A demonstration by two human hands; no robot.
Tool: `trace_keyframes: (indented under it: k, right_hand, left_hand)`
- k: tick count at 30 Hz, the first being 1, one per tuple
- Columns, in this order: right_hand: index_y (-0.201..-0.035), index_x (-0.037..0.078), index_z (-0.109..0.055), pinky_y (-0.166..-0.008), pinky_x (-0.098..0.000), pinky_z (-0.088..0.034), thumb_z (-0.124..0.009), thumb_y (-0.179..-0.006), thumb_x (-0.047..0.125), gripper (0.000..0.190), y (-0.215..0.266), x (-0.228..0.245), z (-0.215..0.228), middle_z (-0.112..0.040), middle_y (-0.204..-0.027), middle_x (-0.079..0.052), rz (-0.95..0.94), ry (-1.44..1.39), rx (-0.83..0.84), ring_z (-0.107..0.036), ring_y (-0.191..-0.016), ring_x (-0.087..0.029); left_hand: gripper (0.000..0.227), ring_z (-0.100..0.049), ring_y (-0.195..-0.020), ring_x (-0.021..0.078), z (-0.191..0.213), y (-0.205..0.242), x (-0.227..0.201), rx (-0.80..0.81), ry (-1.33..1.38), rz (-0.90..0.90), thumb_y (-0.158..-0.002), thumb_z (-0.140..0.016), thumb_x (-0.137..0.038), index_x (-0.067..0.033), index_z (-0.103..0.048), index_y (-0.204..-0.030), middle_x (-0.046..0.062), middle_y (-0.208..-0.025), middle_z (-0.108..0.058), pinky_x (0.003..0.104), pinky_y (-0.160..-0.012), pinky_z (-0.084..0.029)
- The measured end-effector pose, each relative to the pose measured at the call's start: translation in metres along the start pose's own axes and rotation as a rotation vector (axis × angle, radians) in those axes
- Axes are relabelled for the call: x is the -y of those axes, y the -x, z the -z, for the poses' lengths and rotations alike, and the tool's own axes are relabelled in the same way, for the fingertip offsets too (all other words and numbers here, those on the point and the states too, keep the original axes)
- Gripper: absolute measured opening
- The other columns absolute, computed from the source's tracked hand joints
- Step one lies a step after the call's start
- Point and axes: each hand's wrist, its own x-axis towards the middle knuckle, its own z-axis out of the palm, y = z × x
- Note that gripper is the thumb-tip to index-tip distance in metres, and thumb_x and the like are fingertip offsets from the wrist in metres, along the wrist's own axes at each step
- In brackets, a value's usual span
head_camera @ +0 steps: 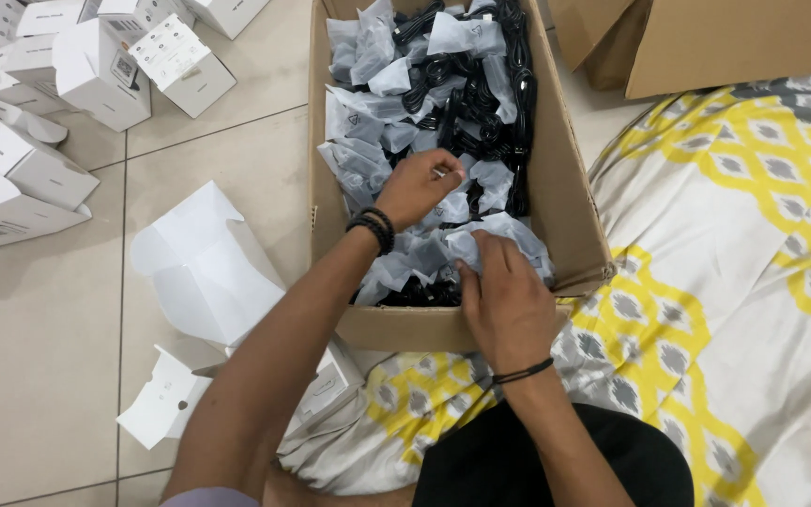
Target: The person packs electronic components and cables into small retail boxes and organizes them into larger shipping containers.
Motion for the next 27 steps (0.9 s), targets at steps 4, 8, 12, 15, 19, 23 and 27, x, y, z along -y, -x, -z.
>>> trace_keyframes:
  k: [4,8,12,15,19,23,27]
  right_hand:
    - [-0.122,0.006,-0.064,-0.077,-0.0441,-0.055,-0.072,-0.094,0.02,0.032,0.004,-0.002,-0.005,-0.068,-0.107,-0.014,-0.005,0.04,0.018,-0.068,-0.096,-0.034]
    - [-0.123,0.004,-0.062,-0.082,-0.043,-0.056,-0.072,-0.093,0.019,0.035,-0.005,-0.011,-0.007,-0.068,-0.114,-0.015,0.056,0.055,-0.087,-0.068,-0.101,-0.035]
    - [-0.122,0.005,-0.064,-0.081,-0.0422,-0.056,-0.074,-0.094,0.019,0.033,-0.012,-0.011,-0.014,-0.069,-0.115,-0.014,0.049,0.013,-0.081,-0.069,-0.1,-0.034]
    - [-0.123,0.005,-0.065,-0.081,-0.0402,-0.057,-0.075,-0.094,0.02,0.035,-0.014,-0.007,-0.016,-0.07,-0.116,-0.013,0.103,0.05,-0.169,-0.07,-0.101,-0.032]
    - [-0.121,0.005,-0.067,-0.08,-0.0407,-0.056,-0.078,-0.092,0.021,0.034,-0.005,-0.01,-0.018,-0.07,-0.115,-0.012,0.105,0.055,-0.174,-0.069,-0.1,-0.032]
    - [-0.121,0.007,-0.067,-0.093,-0.0454,-0.052,-0.08,-0.09,0.017,0.035,0.006,0.0,-0.012,-0.069,-0.116,-0.009,0.24,0.158,-0.22,-0.065,-0.109,-0.033]
    - [-0.123,0.006,-0.069,-0.095,-0.0469,-0.05,-0.083,-0.088,0.013,0.039,0.031,0.002,-0.008,-0.066,-0.114,-0.013,0.26,0.035,-0.23,-0.061,-0.11,-0.036]
  left_hand:
    - [0.023,-0.057,-0.119,0.0273,-0.008,-0.03,-0.013,-0.317,-1.014,-0.467,-0.086,-0.072,-0.017,-0.0113,-0.075,-0.108,0.004,-0.128,-0.067,0.043,-0.098,-0.05]
    - [0.017,-0.042,-0.138,0.0293,-0.013,-0.068,-0.017,-0.372,-1.469,-0.651,-0.076,-0.07,-0.012,-0.0102,-0.074,-0.092,0.007,-0.15,-0.052,0.046,-0.106,-0.043]
    - [0.027,-0.046,-0.139,0.0268,-0.006,-0.053,-0.008,-0.292,-1.429,-0.717,-0.082,-0.067,-0.006,-0.0077,-0.074,-0.108,0.004,-0.145,-0.057,0.044,-0.113,-0.041]
    - [0.024,-0.053,-0.132,0.0309,-0.006,0.014,-0.038,-0.384,-1.063,-0.778,-0.089,-0.068,-0.006,-0.0094,-0.073,-0.113,0.009,-0.136,-0.06,0.046,-0.11,-0.043]
    - [0.016,-0.061,-0.113,0.0358,-0.013,0.143,-0.077,-0.503,-0.82,-0.701,-0.087,-0.075,-0.013,-0.0076,-0.065,-0.098,0.013,-0.119,-0.063,0.047,-0.098,-0.049]
    - [0.021,-0.065,-0.097,0.0355,-0.005,0.261,-0.071,-0.563,-0.757,-0.481,-0.09,-0.07,-0.009,-0.0063,-0.058,-0.107,0.013,-0.113,-0.063,0.045,-0.083,-0.053]
    - [0.03,-0.066,-0.09,0.0355,0.018,0.33,-0.031,-0.565,-0.854,-0.243,-0.088,-0.071,-0.011,-0.0078,-0.059,-0.115,0.01,-0.106,-0.067,0.048,-0.08,-0.052]
